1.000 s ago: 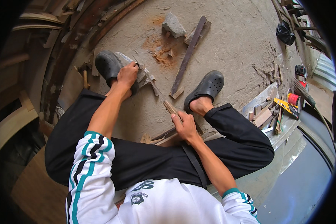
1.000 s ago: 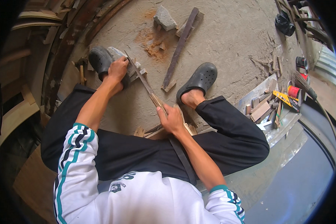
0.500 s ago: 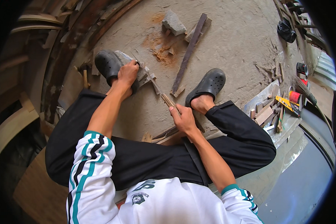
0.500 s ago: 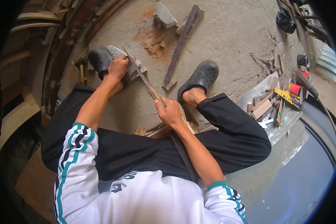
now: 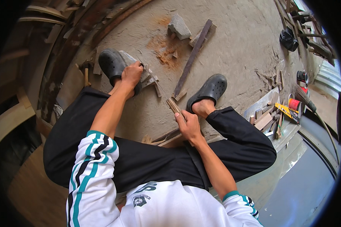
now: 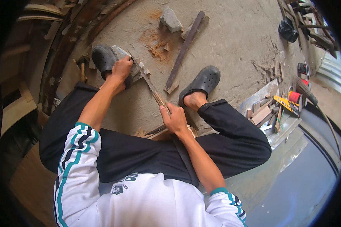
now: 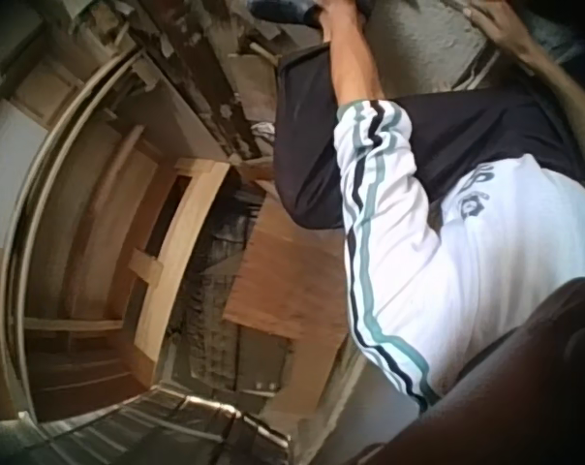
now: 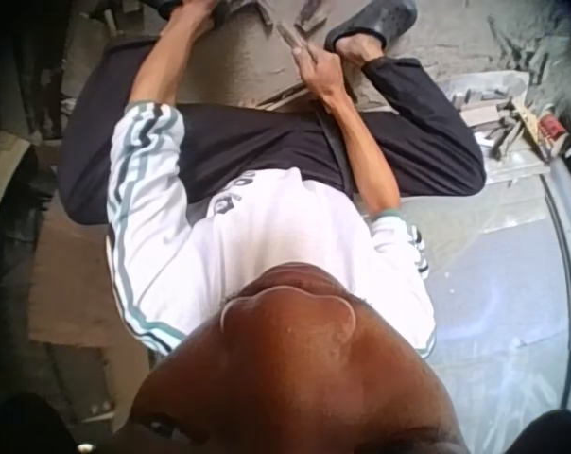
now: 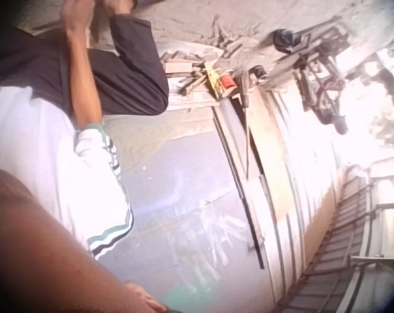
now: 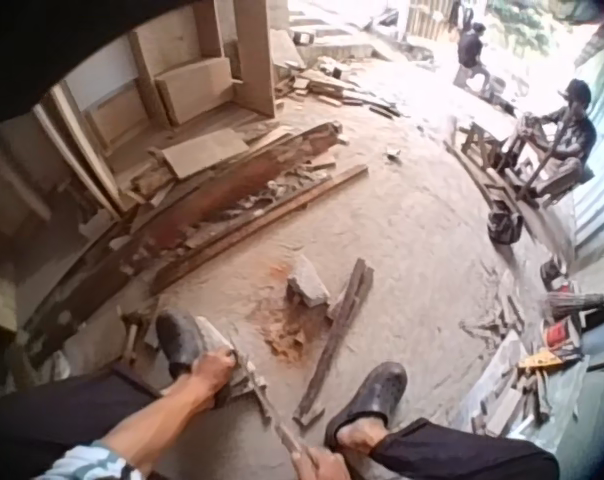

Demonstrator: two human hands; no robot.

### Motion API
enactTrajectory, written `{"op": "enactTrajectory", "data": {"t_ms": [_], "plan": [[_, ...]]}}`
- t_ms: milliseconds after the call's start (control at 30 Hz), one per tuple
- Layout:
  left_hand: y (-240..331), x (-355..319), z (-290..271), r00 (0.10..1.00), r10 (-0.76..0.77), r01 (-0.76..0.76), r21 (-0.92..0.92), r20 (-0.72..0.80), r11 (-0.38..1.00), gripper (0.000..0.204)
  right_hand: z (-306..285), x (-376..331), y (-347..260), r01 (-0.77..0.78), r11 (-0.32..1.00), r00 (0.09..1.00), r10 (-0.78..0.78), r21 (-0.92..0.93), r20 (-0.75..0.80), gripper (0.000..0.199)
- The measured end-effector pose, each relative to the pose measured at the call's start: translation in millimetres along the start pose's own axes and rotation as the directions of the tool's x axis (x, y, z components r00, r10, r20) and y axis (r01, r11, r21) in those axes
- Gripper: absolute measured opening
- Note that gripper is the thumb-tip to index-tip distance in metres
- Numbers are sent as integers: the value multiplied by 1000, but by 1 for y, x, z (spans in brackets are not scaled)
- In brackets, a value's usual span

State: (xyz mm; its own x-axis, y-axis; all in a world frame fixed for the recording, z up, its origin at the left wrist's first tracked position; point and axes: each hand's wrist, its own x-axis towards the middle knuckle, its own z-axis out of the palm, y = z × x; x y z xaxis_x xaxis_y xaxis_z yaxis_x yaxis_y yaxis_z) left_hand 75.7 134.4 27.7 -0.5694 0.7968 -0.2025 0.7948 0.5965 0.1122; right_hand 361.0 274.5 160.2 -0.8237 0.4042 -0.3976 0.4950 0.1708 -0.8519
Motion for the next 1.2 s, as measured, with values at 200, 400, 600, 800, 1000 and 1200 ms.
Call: {"op": "enactTrajectory", "data": {"t_ms": [200,400,600,800,1000,1200], "plan": [[0,-3,-2,1000,-6,6,-14,-27,1000,15,6,19,17,-188,975,965,162,118,204,35],[0,-4,4,983,61,-52,55,-171,997,16,19,44,44,-336,938,914,345,-80,212,66],[-4,-9,4,995,70,-60,147,-67,987,13,40,58,29,-334,925,932,353,-179,81,75],[-5,-6,0,990,119,-109,116,-79,987,10,47,62,38,-289,931,950,307,-222,53,76],[-4,-6,1,987,138,-130,94,-78,987,11,42,59,43,-303,930,943,324,-207,73,75],[-3,-4,3,991,115,-112,55,-67,992,11,47,77,40,-311,934,944,325,-175,57,73]]}}
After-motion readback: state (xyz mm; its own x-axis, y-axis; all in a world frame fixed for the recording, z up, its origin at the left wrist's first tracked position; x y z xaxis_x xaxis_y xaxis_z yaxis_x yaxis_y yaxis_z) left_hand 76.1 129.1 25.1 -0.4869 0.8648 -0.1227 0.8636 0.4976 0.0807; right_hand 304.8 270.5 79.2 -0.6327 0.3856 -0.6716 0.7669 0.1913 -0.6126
